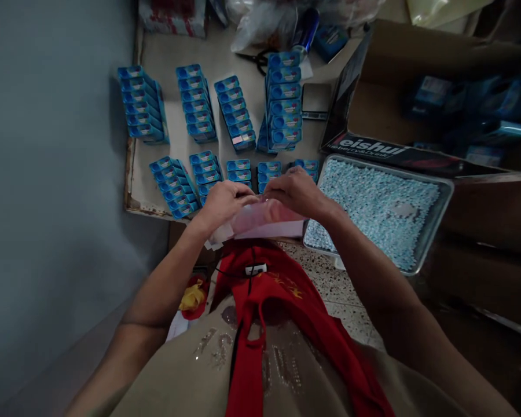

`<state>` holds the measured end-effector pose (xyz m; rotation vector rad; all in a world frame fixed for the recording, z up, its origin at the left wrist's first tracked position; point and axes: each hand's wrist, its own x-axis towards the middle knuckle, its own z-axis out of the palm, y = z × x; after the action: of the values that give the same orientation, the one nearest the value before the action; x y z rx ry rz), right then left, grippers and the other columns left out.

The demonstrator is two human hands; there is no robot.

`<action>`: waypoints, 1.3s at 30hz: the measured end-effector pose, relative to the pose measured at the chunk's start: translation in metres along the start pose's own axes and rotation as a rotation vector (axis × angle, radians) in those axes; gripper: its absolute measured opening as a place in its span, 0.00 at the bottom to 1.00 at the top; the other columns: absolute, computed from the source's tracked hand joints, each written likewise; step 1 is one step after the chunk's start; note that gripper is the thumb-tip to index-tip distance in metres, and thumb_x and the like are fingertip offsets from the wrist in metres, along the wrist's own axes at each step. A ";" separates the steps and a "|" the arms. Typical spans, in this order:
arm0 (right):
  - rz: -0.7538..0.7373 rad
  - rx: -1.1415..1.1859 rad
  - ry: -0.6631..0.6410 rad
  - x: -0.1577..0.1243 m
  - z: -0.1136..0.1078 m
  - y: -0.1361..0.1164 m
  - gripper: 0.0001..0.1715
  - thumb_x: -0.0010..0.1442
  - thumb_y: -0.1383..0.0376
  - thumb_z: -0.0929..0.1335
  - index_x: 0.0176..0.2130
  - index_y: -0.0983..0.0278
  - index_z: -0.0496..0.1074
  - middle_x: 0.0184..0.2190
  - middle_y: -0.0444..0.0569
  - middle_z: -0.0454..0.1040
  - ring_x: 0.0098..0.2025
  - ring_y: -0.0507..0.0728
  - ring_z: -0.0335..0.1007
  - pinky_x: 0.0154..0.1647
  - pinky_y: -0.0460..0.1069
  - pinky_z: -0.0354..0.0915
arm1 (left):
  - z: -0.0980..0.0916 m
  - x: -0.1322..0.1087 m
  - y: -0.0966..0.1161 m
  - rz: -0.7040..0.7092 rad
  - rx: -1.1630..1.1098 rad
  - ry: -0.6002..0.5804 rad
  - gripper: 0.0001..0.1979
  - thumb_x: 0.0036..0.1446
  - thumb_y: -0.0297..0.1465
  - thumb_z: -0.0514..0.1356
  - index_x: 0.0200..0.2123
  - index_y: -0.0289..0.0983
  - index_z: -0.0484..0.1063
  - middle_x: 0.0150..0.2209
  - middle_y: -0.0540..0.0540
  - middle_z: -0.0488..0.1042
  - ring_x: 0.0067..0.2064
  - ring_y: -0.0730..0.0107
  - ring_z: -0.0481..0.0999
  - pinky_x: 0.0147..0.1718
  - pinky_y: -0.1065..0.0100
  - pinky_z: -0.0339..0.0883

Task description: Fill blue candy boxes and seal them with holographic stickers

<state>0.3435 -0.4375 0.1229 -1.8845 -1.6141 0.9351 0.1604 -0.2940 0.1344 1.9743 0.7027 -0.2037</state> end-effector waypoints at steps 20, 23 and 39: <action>0.446 0.822 0.304 -0.018 0.019 0.021 0.25 0.44 0.44 0.82 0.30 0.58 0.80 0.28 0.46 0.80 0.34 0.58 0.75 0.34 0.52 0.72 | 0.002 -0.011 -0.039 -0.071 0.033 0.076 0.20 0.60 0.47 0.64 0.25 0.39 0.77 0.26 0.48 0.77 0.30 0.67 0.71 0.32 0.66 0.59; 0.432 0.825 0.318 -0.023 0.023 0.015 0.20 0.48 0.48 0.81 0.33 0.58 0.81 0.28 0.45 0.80 0.31 0.55 0.72 0.31 0.51 0.70 | 0.004 -0.014 -0.039 -0.067 0.024 0.086 0.19 0.60 0.47 0.64 0.26 0.39 0.78 0.26 0.49 0.77 0.30 0.67 0.72 0.33 0.65 0.59; 0.684 0.998 0.347 -0.040 0.039 0.033 0.25 0.44 0.46 0.81 0.30 0.62 0.79 0.20 0.44 0.72 0.20 0.50 0.60 0.20 0.46 0.53 | -0.005 -0.046 -0.090 -0.337 -0.413 0.098 0.20 0.38 0.46 0.76 0.27 0.37 0.79 0.25 0.49 0.76 0.28 0.70 0.71 0.28 0.69 0.62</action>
<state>0.3320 -0.4857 0.0807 -1.6616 -0.1396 1.2499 0.0715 -0.2769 0.0879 1.4743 1.0508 -0.1490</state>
